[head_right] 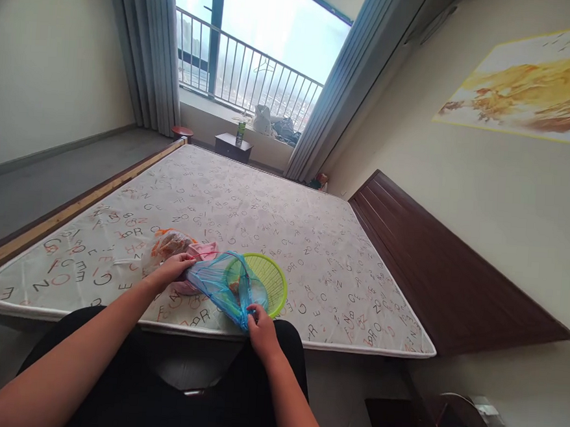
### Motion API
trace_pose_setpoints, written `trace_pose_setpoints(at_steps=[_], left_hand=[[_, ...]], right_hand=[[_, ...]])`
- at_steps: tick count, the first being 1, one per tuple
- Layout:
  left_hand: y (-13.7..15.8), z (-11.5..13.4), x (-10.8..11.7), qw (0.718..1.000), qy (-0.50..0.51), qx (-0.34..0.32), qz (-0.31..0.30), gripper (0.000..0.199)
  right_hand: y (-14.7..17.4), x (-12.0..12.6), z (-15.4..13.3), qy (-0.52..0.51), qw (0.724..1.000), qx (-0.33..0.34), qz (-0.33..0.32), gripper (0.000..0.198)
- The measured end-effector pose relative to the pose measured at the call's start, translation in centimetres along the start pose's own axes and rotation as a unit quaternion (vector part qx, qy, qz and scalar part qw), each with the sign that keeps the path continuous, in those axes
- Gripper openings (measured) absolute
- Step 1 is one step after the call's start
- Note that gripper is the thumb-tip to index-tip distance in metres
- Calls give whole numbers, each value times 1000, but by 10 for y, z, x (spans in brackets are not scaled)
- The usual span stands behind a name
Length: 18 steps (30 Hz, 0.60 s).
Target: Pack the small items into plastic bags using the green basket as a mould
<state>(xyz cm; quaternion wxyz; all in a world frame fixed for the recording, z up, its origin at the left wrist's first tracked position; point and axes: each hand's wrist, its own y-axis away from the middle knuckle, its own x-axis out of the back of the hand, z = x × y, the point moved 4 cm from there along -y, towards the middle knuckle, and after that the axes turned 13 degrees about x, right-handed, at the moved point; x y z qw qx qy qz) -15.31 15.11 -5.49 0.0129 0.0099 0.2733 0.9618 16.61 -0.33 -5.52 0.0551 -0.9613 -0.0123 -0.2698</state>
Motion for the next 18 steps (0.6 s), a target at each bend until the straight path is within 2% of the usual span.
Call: trace_pose_setpoints(at_steps=[5,8,11,13,16,18], left_hand=[[-2,2,11,994,93,50,39,16],[1,10,18,983,179,30,2,21],[8,20,21,951,304,2,-54,26],[15,25,19,932,355,-7,-71,21],[22,30,14,911,404,-31,-80,13],[24,31,12,893,439,-40,-91,13]], right_hand=[[-7,4,21,-131,988,-54,59,31],[-7,15,34,-233,957,-123,118,41],[-5,30,36,-304,923,-175,160,46],[-3,38,29,-337,912,-179,154,47],[-3,44,9,-388,903,-158,96,45],[-4,46,-8,-440,885,-135,68,40]])
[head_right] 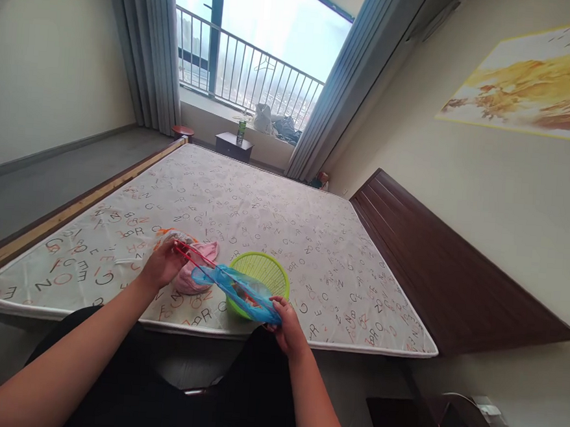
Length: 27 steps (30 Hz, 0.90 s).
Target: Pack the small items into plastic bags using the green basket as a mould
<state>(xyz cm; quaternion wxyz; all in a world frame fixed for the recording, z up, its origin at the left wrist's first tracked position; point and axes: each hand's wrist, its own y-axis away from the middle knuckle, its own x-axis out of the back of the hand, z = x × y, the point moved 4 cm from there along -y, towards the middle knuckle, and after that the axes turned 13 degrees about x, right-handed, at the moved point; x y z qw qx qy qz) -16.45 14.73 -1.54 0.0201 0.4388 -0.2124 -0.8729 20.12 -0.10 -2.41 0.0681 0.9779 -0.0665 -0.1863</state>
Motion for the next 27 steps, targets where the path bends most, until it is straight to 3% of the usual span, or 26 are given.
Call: trace_pose_setpoints(at_steps=[5,8,12,15,22,27], left_hand=[[-1,2,3,996,71,14,-60,5],[2,5,3,991,85,13,-101,19],[10,-1,-9,987,22,22,-157,44],[14,-10,-17,985,-27,24,-167,65],[16,-19,-23,986,-99,-41,-131,88],[22,-52,-30,945,-284,-42,-155,97]], right_hand=[[3,-16,-27,-151,987,42,38,36],[1,-21,-35,-180,981,54,48,35],[1,-29,-32,-86,995,51,28,29],[4,-36,-27,-16,998,51,18,30],[10,-52,-46,-65,995,70,27,49],[11,-67,-46,6,997,71,-41,59]])
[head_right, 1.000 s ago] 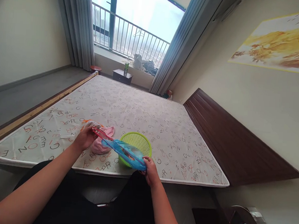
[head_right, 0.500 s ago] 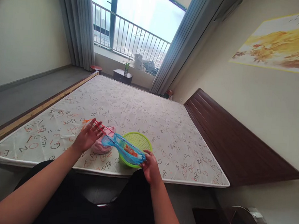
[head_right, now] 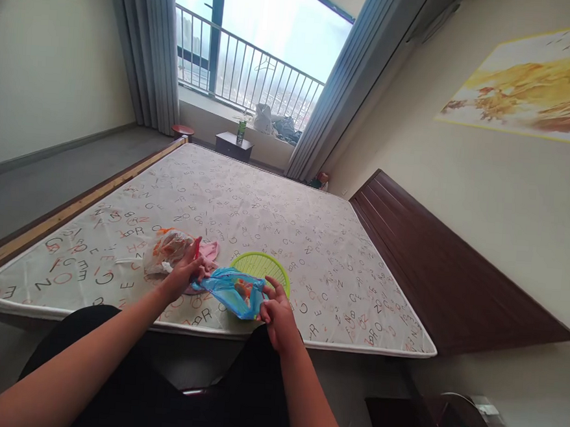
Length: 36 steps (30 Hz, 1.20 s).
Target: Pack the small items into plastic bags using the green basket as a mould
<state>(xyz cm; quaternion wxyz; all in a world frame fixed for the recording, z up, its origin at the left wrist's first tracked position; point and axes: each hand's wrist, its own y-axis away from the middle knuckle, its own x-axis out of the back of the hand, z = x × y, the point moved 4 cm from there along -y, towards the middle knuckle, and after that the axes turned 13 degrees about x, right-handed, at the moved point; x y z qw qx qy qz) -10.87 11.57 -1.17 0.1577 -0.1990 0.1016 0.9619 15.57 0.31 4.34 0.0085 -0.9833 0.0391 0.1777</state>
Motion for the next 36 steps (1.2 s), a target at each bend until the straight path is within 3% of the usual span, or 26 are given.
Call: trace_pose_setpoints(at_steps=[5,11,15,20,24,29,33,36], left_hand=[[8,-35,-34,985,-157,16,-74,98],[21,-48,-59,974,-196,-21,-109,95],[24,-47,-61,969,-216,-23,-120,93],[19,-39,-49,979,-191,-15,-68,89],[14,-37,-37,986,-162,-2,-23,85],[9,-38,-29,994,-109,10,7,81],[10,-33,-29,994,-104,-5,28,74],[14,-28,-36,995,-101,7,-2,50]], right_hand=[[8,-12,25,190,978,-7,-84,61],[14,-23,41,241,966,34,-84,46],[11,-21,34,304,949,56,-58,35],[10,-21,16,399,910,93,-55,23],[8,-23,9,344,932,106,-31,24],[7,-24,11,101,994,-2,-32,32],[10,-27,-5,-37,999,-15,-31,30],[12,-31,-17,-80,996,-9,-38,30]])
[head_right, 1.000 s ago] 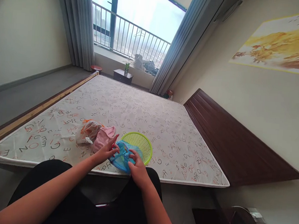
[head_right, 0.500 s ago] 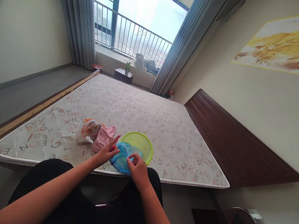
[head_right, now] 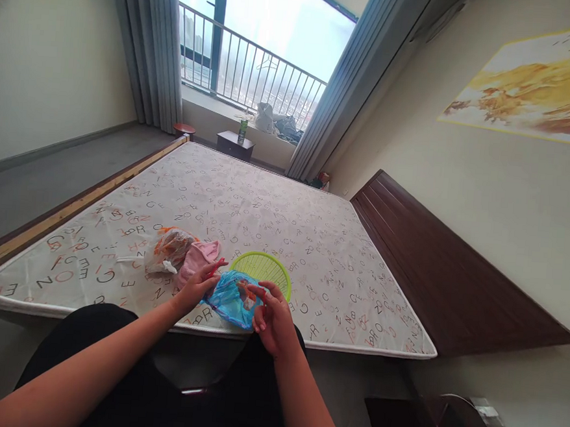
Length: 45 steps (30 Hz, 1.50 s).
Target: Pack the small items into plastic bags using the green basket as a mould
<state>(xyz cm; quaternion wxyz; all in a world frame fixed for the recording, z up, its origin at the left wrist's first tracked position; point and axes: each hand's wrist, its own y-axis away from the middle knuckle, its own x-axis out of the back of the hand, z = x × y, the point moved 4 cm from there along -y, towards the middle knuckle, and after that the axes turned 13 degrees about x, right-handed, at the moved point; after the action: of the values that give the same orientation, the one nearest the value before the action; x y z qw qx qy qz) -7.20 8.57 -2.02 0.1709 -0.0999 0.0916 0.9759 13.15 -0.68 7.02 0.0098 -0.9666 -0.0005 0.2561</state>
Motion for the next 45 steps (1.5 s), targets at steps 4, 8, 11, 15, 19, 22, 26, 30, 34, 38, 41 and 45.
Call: trace_pose_setpoints(at_steps=[4,8,11,15,19,22,26,30,34,38,41,45], left_hand=[[10,5,-16,996,-28,29,-76,46],[17,0,-31,986,-60,66,-142,54],[19,-9,-38,974,-85,97,-184,57],[19,-14,-42,966,-93,109,-215,57],[21,-12,-45,957,-92,118,-249,55],[23,-14,-47,950,-105,125,-268,56],[22,-19,-48,951,-61,147,-266,53],[24,-19,-47,932,78,203,-290,45],[26,-13,-43,914,90,227,-324,54],[29,-12,-43,910,-53,219,-347,41],[31,-15,-45,906,-164,194,-337,50],[24,-17,-43,932,-195,155,-263,55]], right_hand=[[-5,-2,4,7,1000,0,-21,40],[-10,13,26,155,988,7,8,64],[-6,22,43,263,965,4,-25,80],[2,17,56,293,945,-5,-145,61],[-1,15,58,344,926,22,-153,40],[-6,17,56,396,908,60,-120,24],[-11,22,52,433,894,83,-76,25],[-14,36,41,407,907,104,20,33],[-16,44,33,420,901,99,34,35],[-19,44,24,447,887,112,19,31],[-20,47,15,465,881,86,28,30],[-19,41,-3,531,844,75,-23,28]])
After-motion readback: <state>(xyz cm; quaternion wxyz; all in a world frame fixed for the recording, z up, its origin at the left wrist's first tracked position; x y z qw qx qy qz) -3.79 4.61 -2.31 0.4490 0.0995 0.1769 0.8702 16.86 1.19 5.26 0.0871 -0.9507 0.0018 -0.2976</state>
